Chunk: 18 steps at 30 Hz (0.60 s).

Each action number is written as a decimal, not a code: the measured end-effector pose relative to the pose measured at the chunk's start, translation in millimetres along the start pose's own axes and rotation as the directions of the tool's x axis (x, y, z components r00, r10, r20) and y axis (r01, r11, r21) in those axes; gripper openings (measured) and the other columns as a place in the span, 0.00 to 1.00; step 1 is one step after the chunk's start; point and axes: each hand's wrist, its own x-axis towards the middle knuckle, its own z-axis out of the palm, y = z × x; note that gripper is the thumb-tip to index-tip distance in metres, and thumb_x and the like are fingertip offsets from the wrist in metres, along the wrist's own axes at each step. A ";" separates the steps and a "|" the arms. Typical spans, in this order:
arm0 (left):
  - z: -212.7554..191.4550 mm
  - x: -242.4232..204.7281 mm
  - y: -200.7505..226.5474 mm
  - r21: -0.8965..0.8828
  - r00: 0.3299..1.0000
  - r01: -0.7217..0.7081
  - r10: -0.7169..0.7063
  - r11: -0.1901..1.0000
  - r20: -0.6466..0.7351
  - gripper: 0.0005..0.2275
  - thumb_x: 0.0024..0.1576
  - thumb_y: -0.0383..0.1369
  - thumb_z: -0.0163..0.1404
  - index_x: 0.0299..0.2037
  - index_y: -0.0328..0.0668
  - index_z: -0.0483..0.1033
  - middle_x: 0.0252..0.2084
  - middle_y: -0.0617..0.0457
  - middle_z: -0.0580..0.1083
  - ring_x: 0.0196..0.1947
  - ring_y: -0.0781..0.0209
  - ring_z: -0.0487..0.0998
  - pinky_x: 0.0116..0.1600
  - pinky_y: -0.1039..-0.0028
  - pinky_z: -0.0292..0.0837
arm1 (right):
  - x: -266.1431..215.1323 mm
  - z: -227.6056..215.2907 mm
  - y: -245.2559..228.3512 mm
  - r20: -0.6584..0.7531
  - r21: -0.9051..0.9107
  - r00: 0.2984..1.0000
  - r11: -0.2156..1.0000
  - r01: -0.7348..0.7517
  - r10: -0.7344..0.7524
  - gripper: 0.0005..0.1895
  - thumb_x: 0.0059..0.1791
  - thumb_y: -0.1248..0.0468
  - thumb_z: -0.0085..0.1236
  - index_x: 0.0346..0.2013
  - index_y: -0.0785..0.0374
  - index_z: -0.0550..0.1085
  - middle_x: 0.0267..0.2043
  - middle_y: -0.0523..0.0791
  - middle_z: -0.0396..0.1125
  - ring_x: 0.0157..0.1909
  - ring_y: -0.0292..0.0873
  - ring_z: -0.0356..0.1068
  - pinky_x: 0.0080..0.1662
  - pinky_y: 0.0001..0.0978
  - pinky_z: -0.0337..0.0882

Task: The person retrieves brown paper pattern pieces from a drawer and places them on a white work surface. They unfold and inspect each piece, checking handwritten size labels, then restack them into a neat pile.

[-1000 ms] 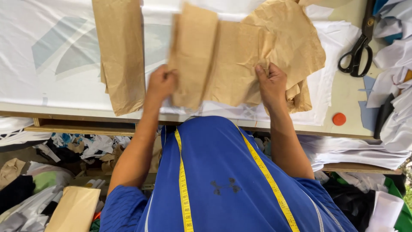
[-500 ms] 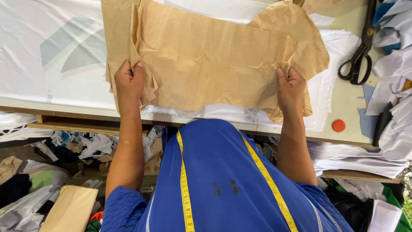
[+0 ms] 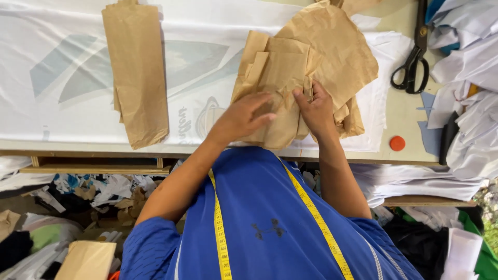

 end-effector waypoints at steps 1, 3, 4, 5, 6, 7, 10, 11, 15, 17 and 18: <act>-0.5 -4.5 -10.7 -0.086 0.984 -0.043 0.027 0.995 -0.178 0.24 0.66 0.45 0.52 0.63 0.31 0.74 0.61 0.27 0.74 0.64 0.28 0.73 0.67 0.45 0.69 | 1.0 -3.3 1.8 0.005 -0.018 0.999 0.999 0.037 -0.037 0.18 0.56 0.58 0.63 0.57 0.65 0.76 0.41 0.47 0.74 0.43 0.38 0.71 0.47 0.35 0.75; -5.2 -15.3 -17.7 -0.176 0.943 -0.092 0.029 0.980 -0.332 0.17 0.67 0.38 0.55 0.60 0.34 0.77 0.57 0.31 0.77 0.60 0.29 0.76 0.65 0.47 0.71 | -5.4 -7.9 8.6 0.002 -0.037 0.999 0.998 0.053 -0.053 0.24 0.52 0.59 0.71 0.58 0.66 0.75 0.43 0.49 0.75 0.46 0.39 0.71 0.49 0.37 0.76; -14.3 -16.1 -16.5 -0.068 0.877 -0.009 -0.024 0.998 -0.480 0.12 0.68 0.36 0.51 0.56 0.38 0.77 0.47 0.40 0.75 0.49 0.41 0.76 0.56 0.56 0.74 | -2.8 -7.6 11.1 0.001 -0.021 0.999 0.999 0.050 -0.050 0.24 0.51 0.61 0.72 0.58 0.66 0.75 0.44 0.50 0.76 0.46 0.41 0.73 0.50 0.38 0.76; -24.3 -18.0 -15.1 0.028 0.784 0.089 -0.052 0.996 -0.619 0.07 0.70 0.34 0.48 0.51 0.41 0.77 0.38 0.50 0.74 0.39 0.53 0.77 0.47 0.65 0.76 | -0.9 -6.3 12.9 0.000 -0.005 0.999 0.999 0.047 -0.047 0.24 0.51 0.64 0.73 0.59 0.65 0.75 0.45 0.51 0.77 0.47 0.43 0.75 0.51 0.39 0.77; -23.1 -16.9 -20.5 0.031 0.779 0.093 -0.053 0.995 -0.624 0.07 0.70 0.34 0.48 0.51 0.41 0.77 0.38 0.50 0.74 0.39 0.53 0.77 0.47 0.65 0.76 | 0.7 -3.5 14.1 0.007 -0.003 0.999 0.999 0.051 -0.051 0.24 0.51 0.64 0.73 0.59 0.65 0.75 0.45 0.51 0.77 0.47 0.43 0.75 0.51 0.39 0.77; -22.5 -16.6 -26.1 0.089 0.850 0.311 -0.234 0.946 -0.472 0.15 0.68 0.39 0.51 0.58 0.38 0.72 0.46 0.44 0.74 0.47 0.46 0.77 0.52 0.58 0.76 | 1.7 0.1 14.9 0.020 0.008 0.997 0.997 0.075 -0.075 0.25 0.50 0.65 0.72 0.60 0.66 0.74 0.46 0.52 0.76 0.48 0.44 0.75 0.52 0.41 0.76; 7.9 -16.3 -70.8 0.311 0.864 0.455 -0.328 0.835 -0.383 0.19 0.66 0.42 0.54 0.61 0.38 0.73 0.46 0.44 0.75 0.49 0.45 0.78 0.51 0.55 0.72 | 7.7 4.9 16.9 0.062 -0.003 0.989 0.991 0.137 -0.137 0.27 0.50 0.68 0.71 0.62 0.67 0.72 0.49 0.54 0.76 0.51 0.46 0.74 0.54 0.45 0.76; 22.9 -14.9 -90.3 0.440 0.879 0.409 -0.217 0.799 -0.423 0.14 0.65 0.39 0.52 0.56 0.42 0.77 0.38 0.51 0.77 0.43 0.50 0.79 0.46 0.58 0.69 | 10.6 4.8 17.7 0.086 -0.024 0.982 0.985 0.171 -0.169 0.27 0.51 0.69 0.69 0.63 0.67 0.71 0.50 0.55 0.75 0.53 0.47 0.74 0.55 0.46 0.75; -4.9 -31.2 -57.0 0.329 0.897 0.260 -0.101 0.908 -0.431 0.25 0.66 0.51 0.52 0.65 0.39 0.72 0.41 0.49 0.78 0.45 0.50 0.79 0.49 0.58 0.70 | 23.7 -40.4 24.7 0.104 -0.077 0.972 0.972 0.221 -0.212 0.23 0.51 0.67 0.71 0.58 0.69 0.73 0.47 0.58 0.75 0.53 0.54 0.75 0.53 0.51 0.75; -22.8 -55.6 -59.8 0.342 0.793 0.216 0.040 0.915 -0.608 0.23 0.64 0.45 0.58 0.62 0.37 0.75 0.48 0.42 0.79 0.50 0.40 0.79 0.52 0.53 0.71 | 36.4 -78.0 29.4 -0.044 -0.080 0.973 0.971 0.224 -0.228 0.25 0.52 0.64 0.76 0.58 0.62 0.72 0.52 0.52 0.72 0.53 0.48 0.74 0.53 0.40 0.76; -39.9 -70.1 -67.1 0.344 0.786 0.233 0.033 0.910 -0.618 0.23 0.64 0.45 0.58 0.62 0.37 0.75 0.48 0.42 0.79 0.50 0.40 0.79 0.52 0.53 0.71 | 36.9 -100.4 27.6 -0.027 -0.072 0.972 0.971 0.230 -0.232 0.25 0.52 0.64 0.76 0.58 0.62 0.72 0.52 0.52 0.72 0.53 0.48 0.74 0.53 0.40 0.76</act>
